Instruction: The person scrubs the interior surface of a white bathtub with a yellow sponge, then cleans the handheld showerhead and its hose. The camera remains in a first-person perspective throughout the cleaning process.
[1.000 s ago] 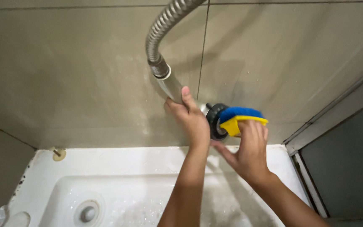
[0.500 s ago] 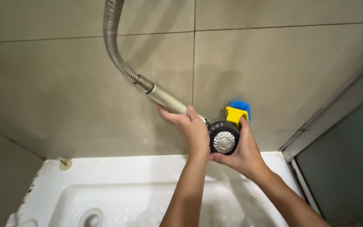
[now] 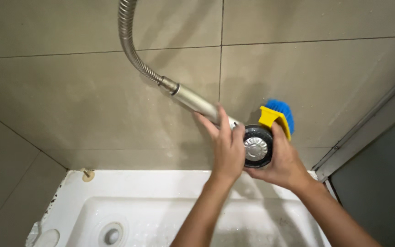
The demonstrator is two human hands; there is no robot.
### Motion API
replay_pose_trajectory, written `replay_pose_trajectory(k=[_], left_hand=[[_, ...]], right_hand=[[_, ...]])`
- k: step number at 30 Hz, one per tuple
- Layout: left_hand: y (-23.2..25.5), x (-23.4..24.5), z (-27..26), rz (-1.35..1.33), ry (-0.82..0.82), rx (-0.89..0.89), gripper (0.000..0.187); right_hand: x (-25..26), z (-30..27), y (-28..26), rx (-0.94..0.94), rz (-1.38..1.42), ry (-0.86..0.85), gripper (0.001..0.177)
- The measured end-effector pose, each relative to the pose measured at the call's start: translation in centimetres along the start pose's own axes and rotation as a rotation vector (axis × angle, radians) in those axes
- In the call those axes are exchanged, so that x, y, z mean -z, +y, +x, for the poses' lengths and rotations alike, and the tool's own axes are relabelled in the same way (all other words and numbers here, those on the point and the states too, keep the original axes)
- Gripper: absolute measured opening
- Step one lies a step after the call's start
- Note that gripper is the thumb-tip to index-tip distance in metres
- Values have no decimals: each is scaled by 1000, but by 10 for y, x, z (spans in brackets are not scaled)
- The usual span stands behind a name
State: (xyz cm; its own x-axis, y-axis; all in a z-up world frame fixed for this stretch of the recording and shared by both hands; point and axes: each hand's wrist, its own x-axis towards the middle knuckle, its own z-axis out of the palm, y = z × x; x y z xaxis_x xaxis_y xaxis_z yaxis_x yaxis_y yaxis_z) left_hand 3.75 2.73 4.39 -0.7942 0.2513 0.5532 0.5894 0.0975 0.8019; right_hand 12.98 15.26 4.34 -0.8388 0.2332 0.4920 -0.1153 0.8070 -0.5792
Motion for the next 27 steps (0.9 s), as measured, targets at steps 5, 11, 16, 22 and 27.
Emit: replay_pose_trajectory(k=[5, 11, 16, 22, 27], left_hand=[[-8, 58, -8, 448, -291, -354, 79], [-11, 48, 4, 738, -273, -531, 60], [-22, 41, 11, 714, -237, -583, 45], [-33, 36, 7, 743, -110, -513, 44], [-31, 33, 0, 700, -144, -571, 54]], right_hand=[[4, 6, 13, 87, 9, 45, 123], [1, 4, 9, 68, -5, -25, 121], [18, 2, 2, 50, -122, -51, 118], [26, -5, -5, 150, -120, -22, 107], [32, -2, -12, 60, -179, 86, 63]])
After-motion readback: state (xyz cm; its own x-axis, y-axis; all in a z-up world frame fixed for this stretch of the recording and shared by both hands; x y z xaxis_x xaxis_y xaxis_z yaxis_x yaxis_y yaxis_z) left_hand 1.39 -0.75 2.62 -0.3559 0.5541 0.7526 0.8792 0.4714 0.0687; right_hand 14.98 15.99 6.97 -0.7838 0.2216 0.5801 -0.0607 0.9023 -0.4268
